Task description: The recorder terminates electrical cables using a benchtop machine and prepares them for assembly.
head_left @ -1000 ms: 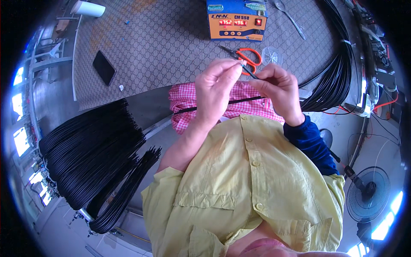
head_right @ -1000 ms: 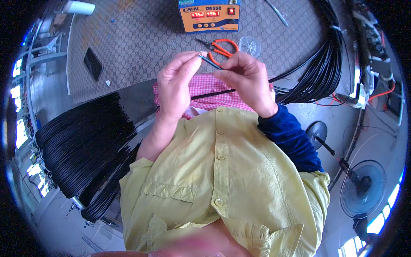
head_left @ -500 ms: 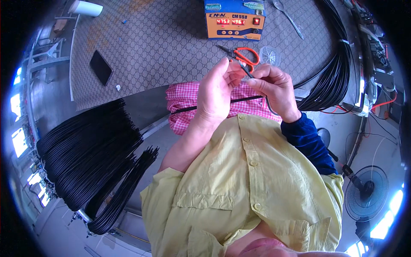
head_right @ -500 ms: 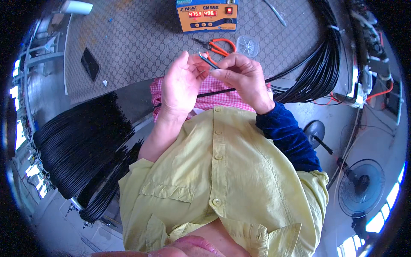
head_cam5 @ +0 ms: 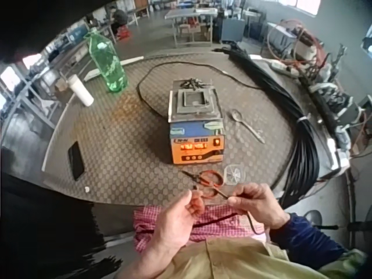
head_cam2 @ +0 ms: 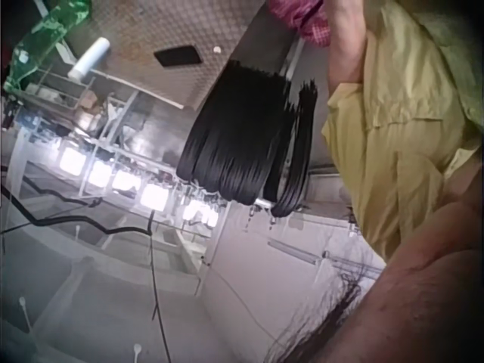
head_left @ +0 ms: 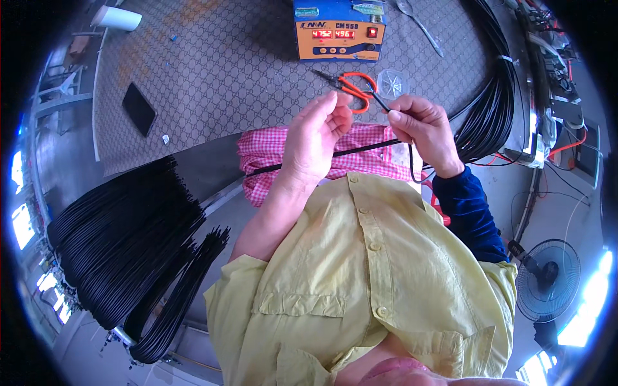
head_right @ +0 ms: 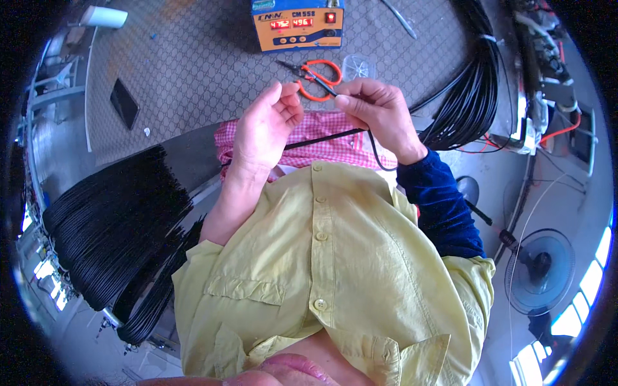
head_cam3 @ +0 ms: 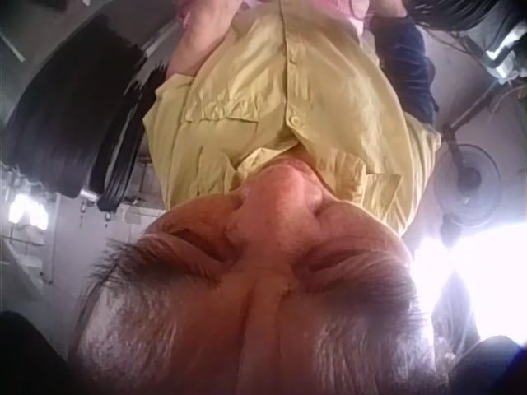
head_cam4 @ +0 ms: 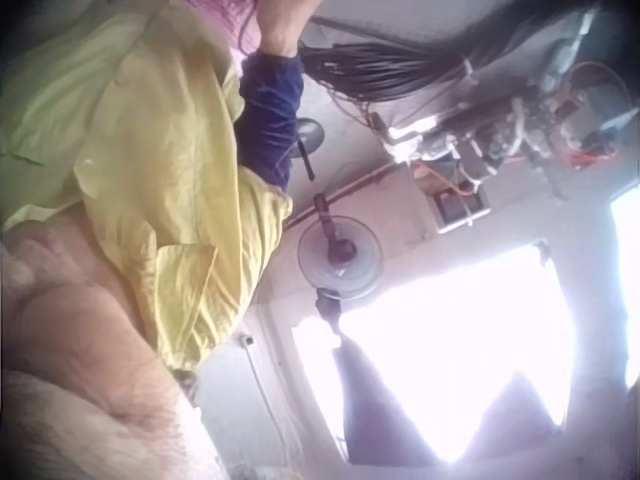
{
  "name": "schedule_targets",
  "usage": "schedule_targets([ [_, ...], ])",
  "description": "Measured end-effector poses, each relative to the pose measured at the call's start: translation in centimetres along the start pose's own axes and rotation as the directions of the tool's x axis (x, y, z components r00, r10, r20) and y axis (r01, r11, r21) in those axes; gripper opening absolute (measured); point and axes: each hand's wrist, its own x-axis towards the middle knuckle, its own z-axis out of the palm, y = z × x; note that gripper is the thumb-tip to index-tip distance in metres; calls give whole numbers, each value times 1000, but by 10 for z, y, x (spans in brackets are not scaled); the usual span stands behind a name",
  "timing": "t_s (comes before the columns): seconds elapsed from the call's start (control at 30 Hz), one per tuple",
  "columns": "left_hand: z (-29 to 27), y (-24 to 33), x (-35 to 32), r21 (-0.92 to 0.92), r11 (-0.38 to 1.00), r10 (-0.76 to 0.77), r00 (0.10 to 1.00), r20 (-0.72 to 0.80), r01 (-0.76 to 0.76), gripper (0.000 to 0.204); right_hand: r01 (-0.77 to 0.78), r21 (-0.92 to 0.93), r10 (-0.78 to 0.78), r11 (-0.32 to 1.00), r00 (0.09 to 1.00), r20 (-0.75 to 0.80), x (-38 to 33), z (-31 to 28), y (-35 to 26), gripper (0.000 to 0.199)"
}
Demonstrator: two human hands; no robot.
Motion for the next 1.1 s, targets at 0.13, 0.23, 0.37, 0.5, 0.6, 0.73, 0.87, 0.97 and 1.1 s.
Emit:
schedule_targets([
  [0.13, -9, -6, 1, 45, 998, 41, 999, 6, -41, 19, 43, -297, -57, 954, 998, -39, 1, -17, -9, 12],
  [0.23, -14, -13, 4, 70, 997, 32, 999, 10, -33, 18, -69, -190, 72, 979, 997, 8, 1, -28, -22, 14],
  [0.37, -5, -16, 7, 7, 999, -43, 994, 99, 42, 20, -173, -41, 177, 984, 974, 141, -1, -32, -22, 18],
  [0.5, 13, -11, 2, -40, 993, -105, 979, 176, 114, 23, -238, 67, 218, 969, 950, 225, 2, -22, -13, 20],
  [0.6, 15, -10, -1, -73, 989, -108, 970, 216, 126, 21, -250, 94, 221, 964, 944, 246, 2, -17, -9, 20],
  [0.73, 17, -9, -3, -76, 988, -111, 967, 231, 131, 20, -276, 113, 233, 955, 927, 294, 3, -15, -9, 20],
  [0.87, 12, -10, -1, -63, 991, -100, 958, 268, 121, 20, -298, 142, 244, 944, 920, 306, 3, -15, -9, 21],
  [0.97, 11, -10, -1, -66, 990, -106, 959, 264, 127, 19, -309, 151, 254, 939, 919, 301, 3, -14, -9, 21],
  [1.1, 13, -9, -2, -84, 987, -114, 961, 252, 139, 17, -302, 162, 248, 940, 925, 287, 3, -15, -6, 20],
])
